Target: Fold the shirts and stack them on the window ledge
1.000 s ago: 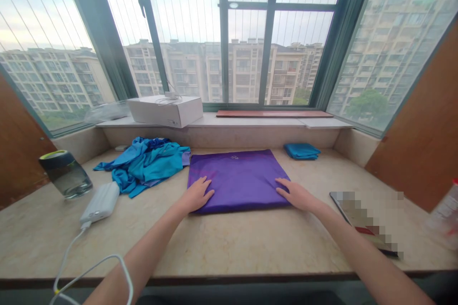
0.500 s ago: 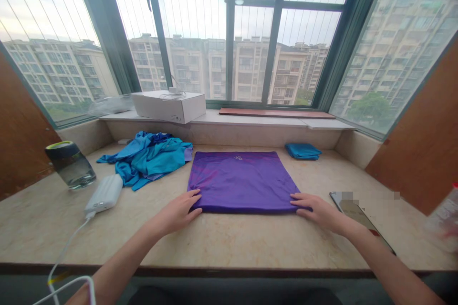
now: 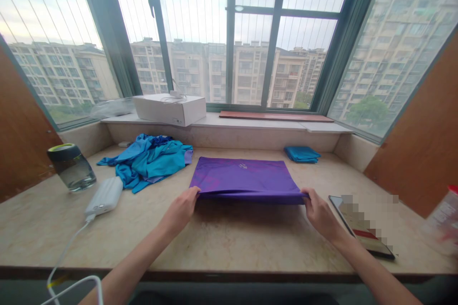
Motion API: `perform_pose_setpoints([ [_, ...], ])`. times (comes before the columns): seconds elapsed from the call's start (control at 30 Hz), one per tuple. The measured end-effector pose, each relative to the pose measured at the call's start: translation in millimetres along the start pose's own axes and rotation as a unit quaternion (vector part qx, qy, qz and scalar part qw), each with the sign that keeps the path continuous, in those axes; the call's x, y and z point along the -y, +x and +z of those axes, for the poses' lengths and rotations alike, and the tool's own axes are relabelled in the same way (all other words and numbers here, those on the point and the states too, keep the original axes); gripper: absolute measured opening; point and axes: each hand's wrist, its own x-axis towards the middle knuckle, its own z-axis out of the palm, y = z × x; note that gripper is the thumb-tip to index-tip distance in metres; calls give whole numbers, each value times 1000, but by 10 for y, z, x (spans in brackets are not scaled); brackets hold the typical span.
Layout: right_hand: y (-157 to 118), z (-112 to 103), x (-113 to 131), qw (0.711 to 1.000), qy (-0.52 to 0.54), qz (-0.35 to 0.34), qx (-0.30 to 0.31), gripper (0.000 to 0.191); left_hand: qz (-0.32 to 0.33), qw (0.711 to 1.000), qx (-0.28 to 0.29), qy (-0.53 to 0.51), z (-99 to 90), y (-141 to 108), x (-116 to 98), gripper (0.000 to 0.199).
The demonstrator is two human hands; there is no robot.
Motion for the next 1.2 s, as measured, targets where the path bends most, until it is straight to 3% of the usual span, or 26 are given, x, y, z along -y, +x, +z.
perform_pose_setpoints([
  [0.13, -20, -141, 259, 992, -6, 54, -114, 21, 0, 987, -160, -24, -160, -2, -212, 26],
  [0.3, 108, -501, 748, 964, 69, 78, -245, 29, 5, 950, -311, -16, -556, 14, -591, 23],
  [0.37, 225, -672, 915, 950, 125, 102, -267, 31, 0, 936, -350, -23, -727, 49, -723, 25],
  [0.43, 380, -815, 1009, 939, 196, 136, -247, 31, -14, 933, -356, -42, -878, 125, -812, 28],
  [0.53, 684, -889, 970, 917, 320, 166, -171, 32, -39, 946, -313, -80, -1018, 356, -826, 32],
  [0.63, 1054, -721, 753, 903, 377, 183, -92, 32, -61, 963, -239, -112, -986, 714, -677, 32],
  [0.73, 1392, -372, 492, 940, 277, 197, -29, 27, -78, 974, -197, -77, -768, 1062, -422, 28],
  [0.83, 1550, -23, 297, 969, 150, 197, 10, 28, -52, 989, -139, 11, -468, 1222, -172, 25],
  [0.9, 1507, 133, 223, 976, 116, 181, 31, 26, -18, 995, -75, 57, -294, 1180, -58, 25],
  [1.0, 1228, 230, 183, 983, 89, 133, 86, 24, 29, 997, -5, 73, -134, 921, -6, 23],
  [1.2, 377, 43, 181, 959, 44, -42, 279, 27, 191, 971, 142, 32, -62, 117, -213, 30],
])
